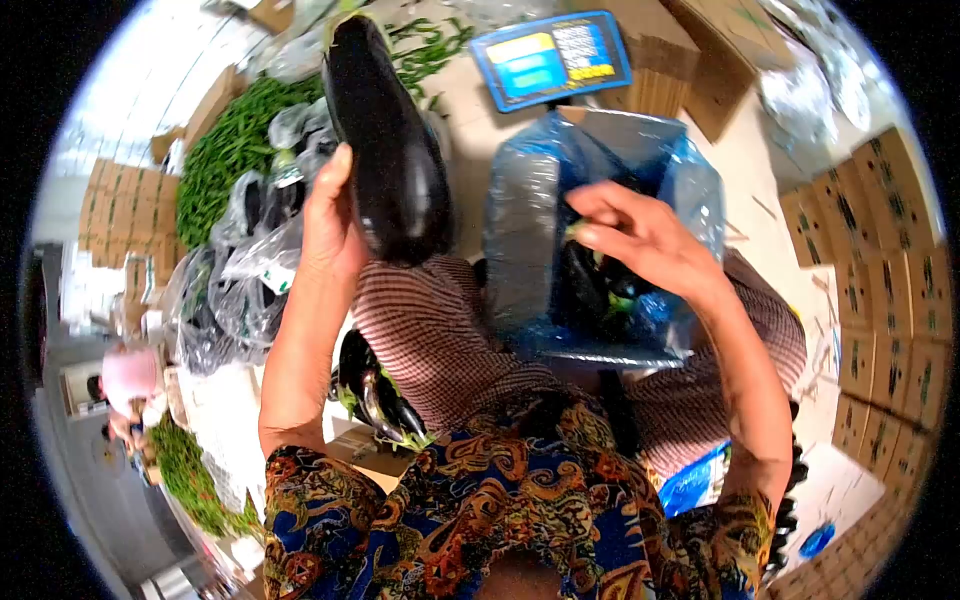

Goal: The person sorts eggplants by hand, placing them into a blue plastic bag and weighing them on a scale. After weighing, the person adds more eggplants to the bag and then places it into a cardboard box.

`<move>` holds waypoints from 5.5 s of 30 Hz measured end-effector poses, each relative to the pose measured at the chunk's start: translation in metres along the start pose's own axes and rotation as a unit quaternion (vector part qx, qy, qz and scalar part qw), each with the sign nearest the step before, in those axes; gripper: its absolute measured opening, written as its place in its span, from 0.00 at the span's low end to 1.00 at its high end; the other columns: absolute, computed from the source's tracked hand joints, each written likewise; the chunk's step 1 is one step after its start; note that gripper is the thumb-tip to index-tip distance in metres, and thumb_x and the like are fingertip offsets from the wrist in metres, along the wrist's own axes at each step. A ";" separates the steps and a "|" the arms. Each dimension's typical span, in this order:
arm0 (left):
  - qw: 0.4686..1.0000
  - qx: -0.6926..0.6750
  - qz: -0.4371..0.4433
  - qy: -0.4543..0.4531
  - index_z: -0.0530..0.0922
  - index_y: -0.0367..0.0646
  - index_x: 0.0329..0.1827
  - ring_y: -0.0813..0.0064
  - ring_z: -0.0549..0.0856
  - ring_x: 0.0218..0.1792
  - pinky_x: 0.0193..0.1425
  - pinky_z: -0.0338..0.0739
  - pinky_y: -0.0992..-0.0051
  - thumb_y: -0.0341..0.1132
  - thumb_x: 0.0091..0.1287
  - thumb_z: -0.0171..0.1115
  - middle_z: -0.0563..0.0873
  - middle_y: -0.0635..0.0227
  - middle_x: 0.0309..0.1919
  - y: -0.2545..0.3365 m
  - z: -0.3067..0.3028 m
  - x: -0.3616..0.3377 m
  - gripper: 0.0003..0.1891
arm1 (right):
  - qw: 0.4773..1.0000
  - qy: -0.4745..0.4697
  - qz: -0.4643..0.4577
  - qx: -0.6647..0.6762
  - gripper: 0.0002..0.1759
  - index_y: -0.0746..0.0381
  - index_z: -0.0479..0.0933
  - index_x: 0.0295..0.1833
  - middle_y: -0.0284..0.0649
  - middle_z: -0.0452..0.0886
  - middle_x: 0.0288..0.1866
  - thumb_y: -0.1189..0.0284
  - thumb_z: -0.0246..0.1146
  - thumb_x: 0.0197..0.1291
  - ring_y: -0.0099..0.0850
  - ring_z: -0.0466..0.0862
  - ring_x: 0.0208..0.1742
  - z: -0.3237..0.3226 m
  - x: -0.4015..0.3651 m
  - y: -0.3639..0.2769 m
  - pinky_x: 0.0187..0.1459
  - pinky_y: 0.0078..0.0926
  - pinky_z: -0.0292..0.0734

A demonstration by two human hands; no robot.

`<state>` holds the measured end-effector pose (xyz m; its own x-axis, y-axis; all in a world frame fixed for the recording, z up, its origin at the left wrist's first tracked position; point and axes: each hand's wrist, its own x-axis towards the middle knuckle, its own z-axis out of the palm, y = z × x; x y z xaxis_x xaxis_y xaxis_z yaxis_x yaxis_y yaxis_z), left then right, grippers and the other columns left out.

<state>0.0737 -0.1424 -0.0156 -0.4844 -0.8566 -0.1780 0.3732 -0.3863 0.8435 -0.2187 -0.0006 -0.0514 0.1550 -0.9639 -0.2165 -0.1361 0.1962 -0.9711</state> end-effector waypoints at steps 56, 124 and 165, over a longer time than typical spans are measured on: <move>0.523 0.820 0.166 -0.160 0.84 0.41 0.37 0.49 0.86 0.43 0.43 0.82 0.55 0.35 0.50 0.69 0.86 0.51 0.39 -0.199 0.081 0.162 0.12 | 0.919 -0.047 0.388 -0.054 0.57 0.71 0.68 0.67 0.54 0.76 0.60 0.37 0.71 0.42 0.50 0.80 0.55 0.023 0.043 0.100 0.55 0.38 0.79; 0.519 0.638 0.251 -0.510 0.76 0.41 0.46 0.65 0.81 0.30 0.32 0.78 0.67 0.38 0.59 0.64 0.78 0.66 0.29 -0.122 0.077 0.015 0.16 | 0.860 -0.113 0.223 -0.445 0.05 0.59 0.80 0.29 0.43 0.81 0.28 0.71 0.63 0.55 0.41 0.83 0.32 -0.054 -0.159 0.040 0.35 0.39 0.78; 0.545 0.824 0.146 0.058 0.69 0.39 0.64 0.49 0.77 0.52 0.54 0.74 0.53 0.32 0.60 0.60 0.78 0.54 0.52 -0.094 -0.114 0.036 0.27 | 0.913 -0.084 0.060 -0.394 0.19 0.68 0.78 0.53 0.52 0.82 0.49 0.77 0.67 0.55 0.51 0.83 0.47 0.031 0.004 0.008 0.50 0.39 0.78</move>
<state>0.1112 -0.1757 -0.1591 -0.5056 -0.8521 0.1352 -0.8421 0.5215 0.1374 -0.1891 0.0025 -0.0635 0.2312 -0.8898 -0.3935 -0.8137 0.0449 -0.5796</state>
